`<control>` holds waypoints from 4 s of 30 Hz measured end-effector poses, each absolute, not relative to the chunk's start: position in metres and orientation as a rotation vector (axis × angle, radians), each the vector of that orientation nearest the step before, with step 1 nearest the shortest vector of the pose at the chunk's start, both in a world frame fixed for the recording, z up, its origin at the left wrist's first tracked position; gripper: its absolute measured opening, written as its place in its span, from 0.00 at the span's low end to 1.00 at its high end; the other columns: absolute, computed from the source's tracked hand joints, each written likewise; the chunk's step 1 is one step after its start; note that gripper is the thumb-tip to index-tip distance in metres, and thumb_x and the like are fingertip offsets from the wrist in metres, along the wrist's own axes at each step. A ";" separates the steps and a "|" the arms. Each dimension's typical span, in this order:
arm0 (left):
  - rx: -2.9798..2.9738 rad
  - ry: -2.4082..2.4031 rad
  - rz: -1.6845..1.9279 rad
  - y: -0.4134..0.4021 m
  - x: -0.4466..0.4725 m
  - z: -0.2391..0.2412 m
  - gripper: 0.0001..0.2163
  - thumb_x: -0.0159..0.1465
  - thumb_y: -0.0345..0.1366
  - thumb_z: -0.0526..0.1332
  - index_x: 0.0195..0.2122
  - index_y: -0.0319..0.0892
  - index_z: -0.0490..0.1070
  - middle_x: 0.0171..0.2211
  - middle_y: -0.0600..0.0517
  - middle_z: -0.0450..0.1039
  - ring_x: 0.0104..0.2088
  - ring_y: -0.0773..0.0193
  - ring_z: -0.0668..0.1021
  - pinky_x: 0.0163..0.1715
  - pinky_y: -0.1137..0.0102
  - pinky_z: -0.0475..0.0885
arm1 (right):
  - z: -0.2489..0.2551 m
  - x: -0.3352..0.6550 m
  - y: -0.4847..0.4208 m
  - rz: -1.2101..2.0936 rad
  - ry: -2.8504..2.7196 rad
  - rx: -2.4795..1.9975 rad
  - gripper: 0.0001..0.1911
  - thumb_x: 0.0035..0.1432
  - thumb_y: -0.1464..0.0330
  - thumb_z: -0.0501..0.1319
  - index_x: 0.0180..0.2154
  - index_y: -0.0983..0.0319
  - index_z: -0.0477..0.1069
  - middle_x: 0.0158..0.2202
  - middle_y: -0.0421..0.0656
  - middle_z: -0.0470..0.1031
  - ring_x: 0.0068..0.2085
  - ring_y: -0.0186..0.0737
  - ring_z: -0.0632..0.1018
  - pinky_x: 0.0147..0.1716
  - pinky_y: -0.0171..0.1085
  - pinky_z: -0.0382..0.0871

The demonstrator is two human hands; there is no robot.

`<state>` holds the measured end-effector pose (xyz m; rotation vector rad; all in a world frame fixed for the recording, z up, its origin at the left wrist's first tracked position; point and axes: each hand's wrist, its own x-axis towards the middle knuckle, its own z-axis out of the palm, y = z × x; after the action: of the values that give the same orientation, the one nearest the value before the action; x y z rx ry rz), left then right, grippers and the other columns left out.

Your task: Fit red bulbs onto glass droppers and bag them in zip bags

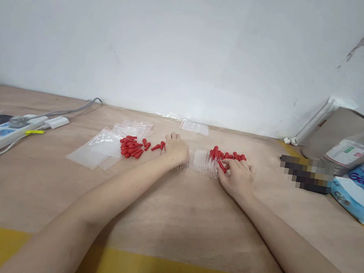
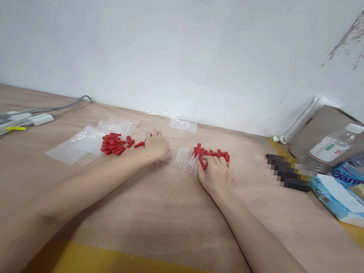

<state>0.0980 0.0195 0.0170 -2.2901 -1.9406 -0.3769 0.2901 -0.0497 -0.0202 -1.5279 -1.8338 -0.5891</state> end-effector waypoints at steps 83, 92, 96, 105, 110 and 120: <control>-2.748 -0.637 -0.817 -0.058 0.024 -0.016 0.09 0.64 0.34 0.51 0.39 0.41 0.70 0.28 0.52 0.72 0.29 0.67 0.71 0.36 0.68 0.59 | -0.029 0.226 -0.070 0.008 -2.277 -0.831 0.09 0.58 0.64 0.55 0.34 0.61 0.71 0.31 0.42 0.74 0.32 0.34 0.72 0.36 0.38 0.56; -2.424 -1.533 -0.879 -0.041 -0.007 0.011 0.13 0.63 0.36 0.49 0.35 0.40 0.72 0.32 0.49 0.75 0.32 0.61 0.74 0.33 0.69 0.64 | -0.015 0.253 -0.064 -0.030 -1.941 -1.021 0.12 0.56 0.64 0.56 0.41 0.61 0.70 0.33 0.44 0.71 0.35 0.38 0.72 0.35 0.37 0.64; -2.349 -1.919 -0.631 -0.029 -0.026 0.025 0.12 0.59 0.38 0.53 0.33 0.43 0.76 0.27 0.50 0.76 0.31 0.59 0.75 0.31 0.69 0.65 | -0.015 0.278 -0.052 -0.112 -1.809 -1.125 0.11 0.55 0.65 0.55 0.38 0.63 0.71 0.31 0.44 0.70 0.31 0.37 0.71 0.32 0.37 0.65; -2.390 -2.020 -0.492 -0.026 -0.026 0.025 0.10 0.55 0.38 0.56 0.31 0.44 0.76 0.28 0.52 0.76 0.33 0.58 0.76 0.31 0.70 0.67 | -0.016 0.286 -0.048 -0.192 -1.803 -1.246 0.11 0.54 0.67 0.54 0.37 0.62 0.71 0.34 0.46 0.72 0.36 0.42 0.72 0.36 0.41 0.62; -2.275 -1.943 -0.416 -0.016 -0.024 0.020 0.12 0.57 0.37 0.52 0.27 0.42 0.74 0.26 0.49 0.75 0.32 0.55 0.76 0.32 0.67 0.67 | -0.015 0.285 -0.048 -0.246 -1.809 -1.293 0.10 0.54 0.67 0.54 0.37 0.62 0.71 0.34 0.45 0.73 0.37 0.41 0.72 0.39 0.40 0.58; -2.277 -1.865 -0.519 -0.014 -0.017 0.022 0.14 0.60 0.39 0.49 0.33 0.40 0.73 0.28 0.47 0.76 0.34 0.55 0.76 0.34 0.67 0.66 | -0.003 0.311 -0.032 -0.125 -1.714 -1.915 0.12 0.50 0.61 0.54 0.24 0.59 0.71 0.27 0.41 0.74 0.35 0.43 0.71 0.38 0.43 0.52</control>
<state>-0.0168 -0.0138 0.0225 -2.2774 -1.8649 -0.5191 0.3115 -0.0317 -0.0029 -1.9154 -1.7142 -0.1247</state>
